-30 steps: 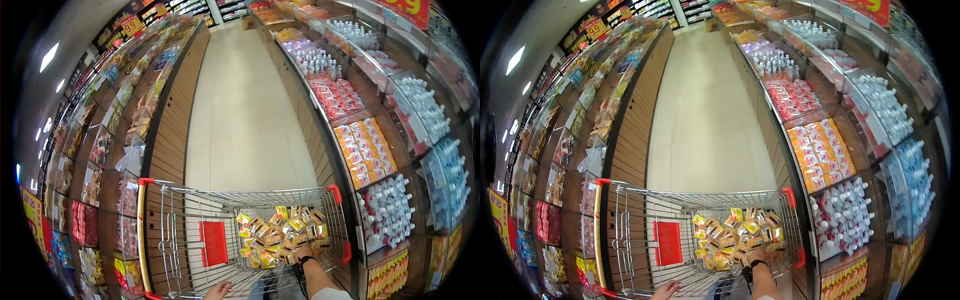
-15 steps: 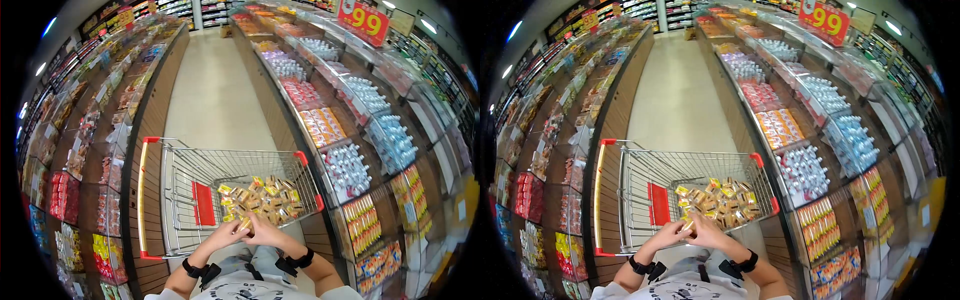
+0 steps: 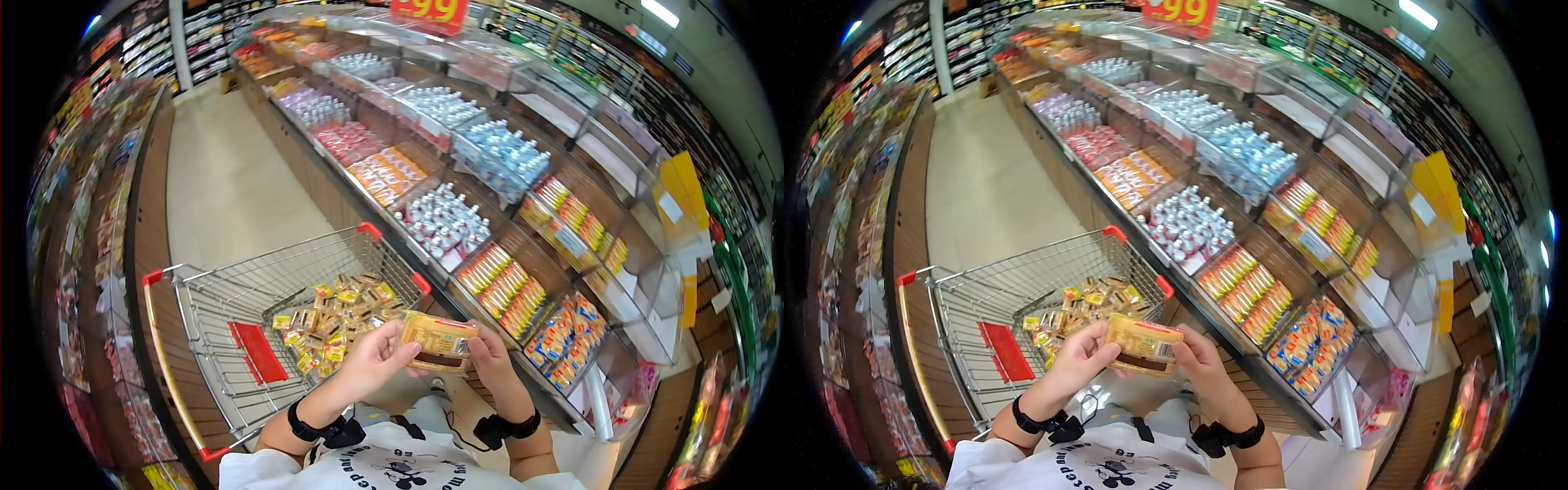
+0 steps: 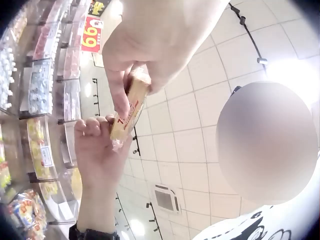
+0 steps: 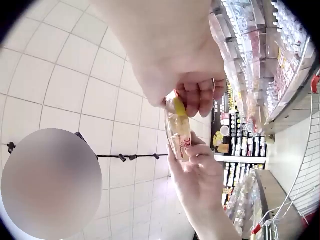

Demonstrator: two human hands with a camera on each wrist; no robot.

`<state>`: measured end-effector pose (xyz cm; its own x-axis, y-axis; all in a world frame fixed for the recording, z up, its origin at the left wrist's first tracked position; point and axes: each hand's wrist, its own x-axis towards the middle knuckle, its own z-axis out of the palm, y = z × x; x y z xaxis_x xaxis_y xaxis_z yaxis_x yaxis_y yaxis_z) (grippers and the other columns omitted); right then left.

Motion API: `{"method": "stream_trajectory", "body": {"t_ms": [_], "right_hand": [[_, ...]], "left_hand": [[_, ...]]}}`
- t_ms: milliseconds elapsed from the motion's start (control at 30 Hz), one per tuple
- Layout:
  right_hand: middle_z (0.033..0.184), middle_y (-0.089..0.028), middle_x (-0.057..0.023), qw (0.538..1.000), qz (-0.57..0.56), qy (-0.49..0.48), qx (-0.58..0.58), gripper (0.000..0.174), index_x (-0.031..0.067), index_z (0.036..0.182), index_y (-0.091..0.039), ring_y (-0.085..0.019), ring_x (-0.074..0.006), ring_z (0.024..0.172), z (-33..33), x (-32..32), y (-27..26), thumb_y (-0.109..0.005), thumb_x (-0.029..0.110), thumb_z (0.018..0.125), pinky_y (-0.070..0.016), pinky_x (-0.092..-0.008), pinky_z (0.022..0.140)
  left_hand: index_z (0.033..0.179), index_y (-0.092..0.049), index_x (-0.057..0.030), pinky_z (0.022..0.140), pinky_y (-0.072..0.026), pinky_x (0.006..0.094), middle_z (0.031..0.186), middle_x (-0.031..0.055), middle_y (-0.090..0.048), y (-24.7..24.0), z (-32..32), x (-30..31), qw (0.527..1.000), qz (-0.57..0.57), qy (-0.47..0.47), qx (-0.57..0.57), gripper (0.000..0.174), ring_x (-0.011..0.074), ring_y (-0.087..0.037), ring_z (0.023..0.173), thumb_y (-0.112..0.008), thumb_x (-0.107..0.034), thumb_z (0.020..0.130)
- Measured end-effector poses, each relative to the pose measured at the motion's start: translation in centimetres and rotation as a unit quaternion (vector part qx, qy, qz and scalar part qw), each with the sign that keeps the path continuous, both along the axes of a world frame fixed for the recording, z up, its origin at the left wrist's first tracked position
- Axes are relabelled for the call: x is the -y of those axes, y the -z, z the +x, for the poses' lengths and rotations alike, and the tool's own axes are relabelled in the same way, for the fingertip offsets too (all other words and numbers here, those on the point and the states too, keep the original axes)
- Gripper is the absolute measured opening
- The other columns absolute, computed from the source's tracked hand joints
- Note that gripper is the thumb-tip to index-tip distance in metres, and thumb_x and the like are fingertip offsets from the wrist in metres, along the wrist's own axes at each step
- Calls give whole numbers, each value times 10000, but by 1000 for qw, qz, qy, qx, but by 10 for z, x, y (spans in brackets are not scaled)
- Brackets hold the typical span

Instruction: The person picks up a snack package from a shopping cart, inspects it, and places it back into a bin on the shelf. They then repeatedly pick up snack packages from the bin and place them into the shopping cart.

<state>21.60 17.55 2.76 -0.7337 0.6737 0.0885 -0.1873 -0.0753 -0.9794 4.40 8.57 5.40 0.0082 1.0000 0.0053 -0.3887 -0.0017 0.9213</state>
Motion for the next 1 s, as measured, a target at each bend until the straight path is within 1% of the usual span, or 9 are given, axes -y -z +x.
{"method": "stream_trajectory", "body": {"t_ms": [400, 500, 533, 633, 767, 800, 867, 900, 1000], "right_hand": [[982, -448, -61, 988, -34, 85, -127, 214, 15, 954, -452, -406, -153, 939, 159, -64, 2, -380, 179, 836, -319, -286, 800], [1072, -428, -99, 950, 236, 201, 33, 214, 52, 975, -455, -403, -180, 990, 209, -83, -21, -475, 93, 766, -316, -308, 830], [1132, -396, -119, 930, 291, 211, 75, 347, 82, 976, -460, -403, -216, 1015, 226, -87, -32, -571, 26, 653, -319, -338, 844], [1124, -414, -105, 825, 502, 210, 151, 420, 99, 976, -468, -408, -249, 1020, 289, -107, -36, -611, 18, 590, -329, -345, 846], [1055, -481, -69, 856, 443, 192, 184, 431, 91, 962, -475, -430, -270, 977, 364, -131, -32, -633, 27, 567, -335, -345, 842], [998, -499, -74, 834, 463, 236, 186, 343, 77, 922, -469, -476, -208, 905, 380, -137, -29, -627, 51, 618, -389, -310, 772], [929, -513, -72, 891, 249, 358, 125, 280, 67, 904, -459, -501, -161, 829, 414, -148, -24, -606, 74, 665, -417, -274, 700], [894, -520, -70, 897, 134, 412, 90, 251, 61, 896, -454, -514, -138, 791, 430, -153, -21, -595, 85, 689, -431, -256, 664], [780, -527, -65, 850, 135, 474, 187, 261, 38, 929, -415, -526, -118, 689, 472, -193, -31, -564, 127, 734, -432, -229, 575]], "left_hand": [[981, -429, 23, 586, -463, 228, 842, 102, -556, -12, 129, -100, 988, -6, 155, 15, 280, 147, -569, 684, -374, -216, 848], [976, -428, 28, 582, -470, 237, 831, 115, -558, -4, 177, -142, 964, -43, 261, 38, 291, 156, -571, 677, -369, -227, 849], [960, -437, 38, 580, -474, 241, 811, 132, -561, 0, 199, -157, 956, -72, 283, 36, 307, 170, -572, 667, -368, -240, 850], [935, -452, 42, 580, -475, 238, 788, 142, -564, 21, 261, -202, 901, -165, 390, 96, 314, 180, -574, 666, -379, -251, 847], [980, -443, 56, 602, -469, 259, 814, 153, -560, 28, 329, -254, 823, -195, 531, 51, 450, 195, -570, 686, -302, -353, 856], [1009, -438, 46, 614, -463, 266, 844, 144, -552, 25, 337, -265, 859, -112, 497, -53, 511, 193, -567, 688, -261, -406, 851], [1010, -453, 17, 621, -447, 248, 839, 109, -552, 25, 352, -294, 905, 37, 387, -175, 416, 154, -558, 682, -354, -350, 841], [1002, -465, 8, 621, -441, 243, 809, 97, -560, 18, 357, -310, 907, 115, 312, -257, 375, 136, -553, 679, -385, -319, 837], [991, -478, -8, 619, -431, 263, 777, 73, -560, 7, 363, -375, 854, 185, 276, -400, 257, 130, -530, 691, -417, -196, 826]]}}
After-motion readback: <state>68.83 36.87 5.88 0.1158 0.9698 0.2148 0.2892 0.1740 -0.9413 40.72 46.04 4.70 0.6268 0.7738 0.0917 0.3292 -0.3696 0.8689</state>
